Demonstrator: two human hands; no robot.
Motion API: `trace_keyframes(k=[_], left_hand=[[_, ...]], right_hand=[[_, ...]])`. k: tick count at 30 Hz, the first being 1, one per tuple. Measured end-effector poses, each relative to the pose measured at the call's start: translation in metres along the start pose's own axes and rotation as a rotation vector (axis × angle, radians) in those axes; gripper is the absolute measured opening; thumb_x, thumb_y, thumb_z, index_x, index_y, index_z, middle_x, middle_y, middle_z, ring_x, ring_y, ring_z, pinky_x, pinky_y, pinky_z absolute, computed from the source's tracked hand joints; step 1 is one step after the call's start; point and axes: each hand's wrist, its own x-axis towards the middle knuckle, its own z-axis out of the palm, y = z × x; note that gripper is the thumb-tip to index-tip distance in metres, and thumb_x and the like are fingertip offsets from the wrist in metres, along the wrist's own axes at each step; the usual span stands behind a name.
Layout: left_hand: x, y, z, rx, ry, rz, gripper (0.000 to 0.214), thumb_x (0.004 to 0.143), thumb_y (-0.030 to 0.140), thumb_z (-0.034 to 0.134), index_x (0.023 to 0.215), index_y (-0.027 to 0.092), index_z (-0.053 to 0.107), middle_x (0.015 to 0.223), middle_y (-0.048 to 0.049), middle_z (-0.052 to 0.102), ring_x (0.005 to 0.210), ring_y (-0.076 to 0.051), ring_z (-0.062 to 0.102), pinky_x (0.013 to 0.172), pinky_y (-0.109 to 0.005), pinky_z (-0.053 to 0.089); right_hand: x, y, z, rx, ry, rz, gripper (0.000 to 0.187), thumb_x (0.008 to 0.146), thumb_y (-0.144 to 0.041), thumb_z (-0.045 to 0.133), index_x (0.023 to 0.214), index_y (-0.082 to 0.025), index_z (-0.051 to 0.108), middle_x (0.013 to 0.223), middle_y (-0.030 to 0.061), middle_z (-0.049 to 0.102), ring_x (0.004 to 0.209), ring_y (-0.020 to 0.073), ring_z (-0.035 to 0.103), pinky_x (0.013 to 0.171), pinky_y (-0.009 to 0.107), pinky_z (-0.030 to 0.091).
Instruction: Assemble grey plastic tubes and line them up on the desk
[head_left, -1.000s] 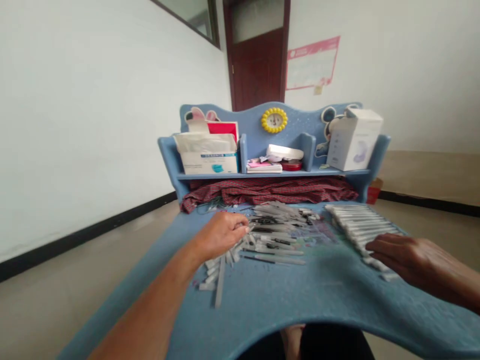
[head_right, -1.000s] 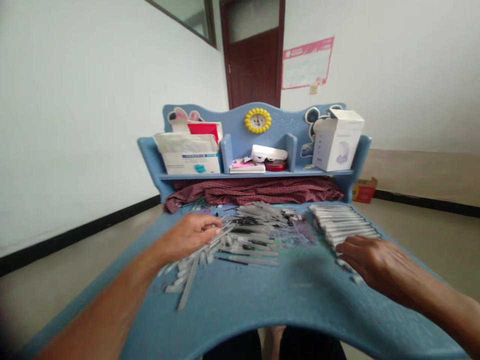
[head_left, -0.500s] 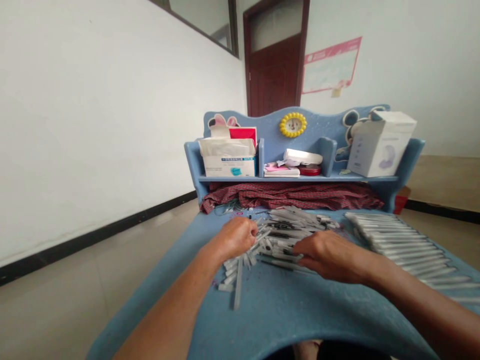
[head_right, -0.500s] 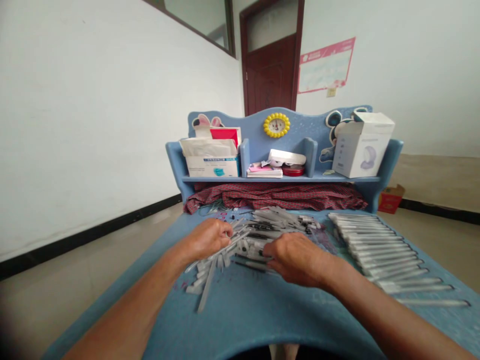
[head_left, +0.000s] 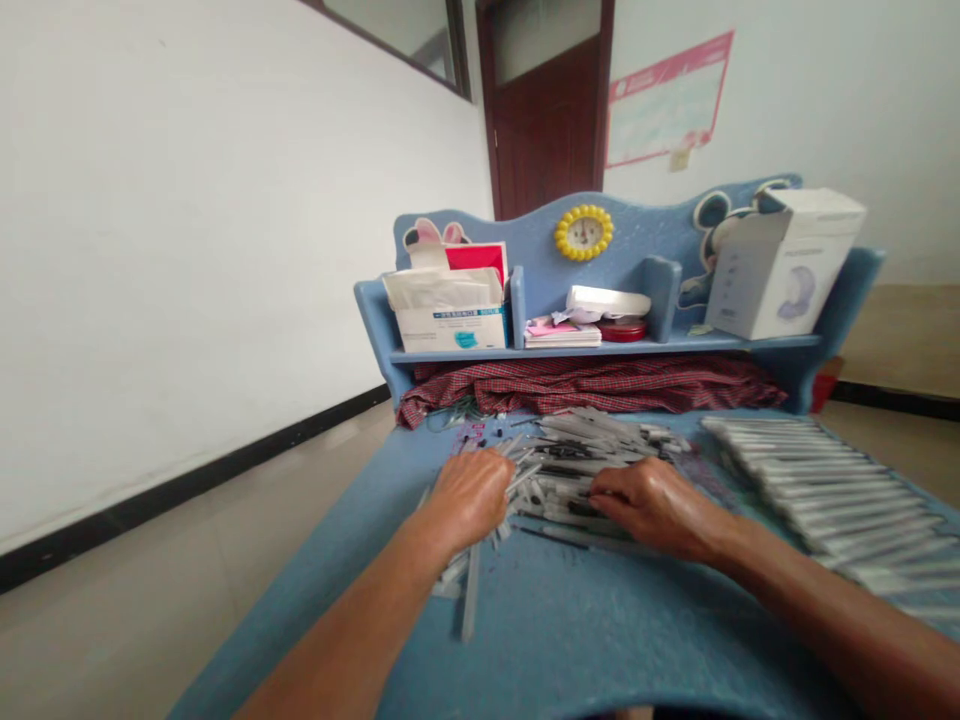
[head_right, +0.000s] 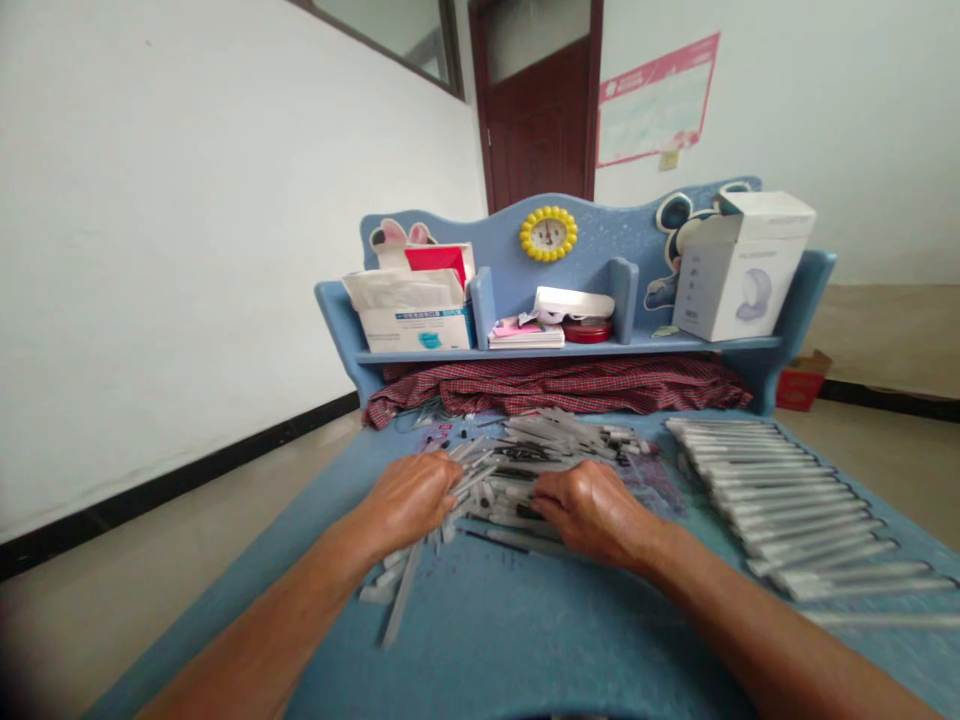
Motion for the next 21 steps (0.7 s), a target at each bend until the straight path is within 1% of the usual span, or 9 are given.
trace_keyframes(k=[6, 9, 11, 13, 15, 19, 21], left_hand=[[0.002, 0.004, -0.001, 0.044, -0.027, 0.001, 0.022, 0.077, 0.018, 0.043, 0.079, 0.016, 0.065, 0.085, -0.0122, 0.068, 0.08, -0.027, 0.065, 0.065, -0.033, 0.046], [0.003, 0.003, 0.0, 0.021, 0.007, -0.003, 0.021, 0.075, 0.018, 0.043, 0.077, 0.016, 0.064, 0.082, -0.012, 0.067, 0.077, -0.027, 0.064, 0.062, -0.032, 0.043], [0.003, 0.001, 0.0, -0.041, 0.029, -0.001, 0.019, 0.073, 0.017, 0.043, 0.073, 0.016, 0.063, 0.075, -0.0101, 0.066, 0.07, -0.025, 0.062, 0.058, -0.03, 0.04], [0.004, -0.001, 0.0, -0.151, 0.048, 0.001, 0.016, 0.071, 0.017, 0.045, 0.067, 0.017, 0.061, 0.066, -0.0061, 0.062, 0.063, -0.02, 0.058, 0.055, -0.027, 0.036], [0.005, -0.003, -0.001, -0.312, 0.073, -0.009, 0.013, 0.069, 0.018, 0.047, 0.062, 0.018, 0.058, 0.06, -0.0016, 0.057, 0.057, -0.016, 0.054, 0.052, -0.024, 0.032], [0.006, -0.006, -0.004, -0.71, 0.142, -0.066, 0.011, 0.069, 0.025, 0.052, 0.062, 0.017, 0.057, 0.052, 0.004, 0.047, 0.05, -0.011, 0.045, 0.048, -0.021, 0.028], [0.006, -0.007, -0.007, -0.904, 0.198, -0.1, 0.013, 0.069, 0.028, 0.055, 0.065, 0.016, 0.057, 0.053, 0.0047, 0.047, 0.051, -0.01, 0.044, 0.048, -0.021, 0.029]], right_hand=[[0.001, 0.004, -0.004, 0.058, 0.036, 0.049, 0.02, 0.084, -0.022, 0.048, 0.075, -0.019, 0.066, 0.063, 0.0014, 0.063, 0.057, 0.0127, 0.057, 0.056, 0.025, 0.037], [0.001, 0.006, -0.006, 0.077, 0.042, 0.069, 0.019, 0.083, -0.022, 0.05, 0.075, -0.019, 0.067, 0.061, 0.0001, 0.062, 0.055, 0.0122, 0.056, 0.054, 0.024, 0.036], [0.001, 0.006, -0.007, 0.076, 0.049, 0.078, 0.02, 0.083, -0.023, 0.05, 0.074, -0.019, 0.067, 0.059, -0.0005, 0.061, 0.053, 0.0119, 0.055, 0.052, 0.024, 0.036], [0.001, 0.006, -0.007, 0.084, 0.055, 0.081, 0.02, 0.083, -0.023, 0.049, 0.075, -0.019, 0.067, 0.06, -0.0005, 0.061, 0.054, 0.0122, 0.056, 0.053, 0.024, 0.037], [0.001, 0.006, -0.006, 0.11, 0.056, 0.08, 0.02, 0.084, -0.024, 0.049, 0.078, -0.019, 0.068, 0.063, 0.0, 0.064, 0.058, 0.0128, 0.058, 0.055, 0.024, 0.038], [0.001, 0.007, -0.004, 0.152, 0.061, 0.092, 0.021, 0.084, -0.026, 0.048, 0.08, -0.02, 0.068, 0.067, 0.0001, 0.066, 0.06, 0.0133, 0.059, 0.058, 0.024, 0.04], [0.002, 0.008, -0.003, 0.123, 0.075, 0.112, 0.021, 0.084, -0.026, 0.048, 0.079, -0.02, 0.068, 0.064, -0.0001, 0.065, 0.059, 0.0133, 0.058, 0.057, 0.024, 0.039]])
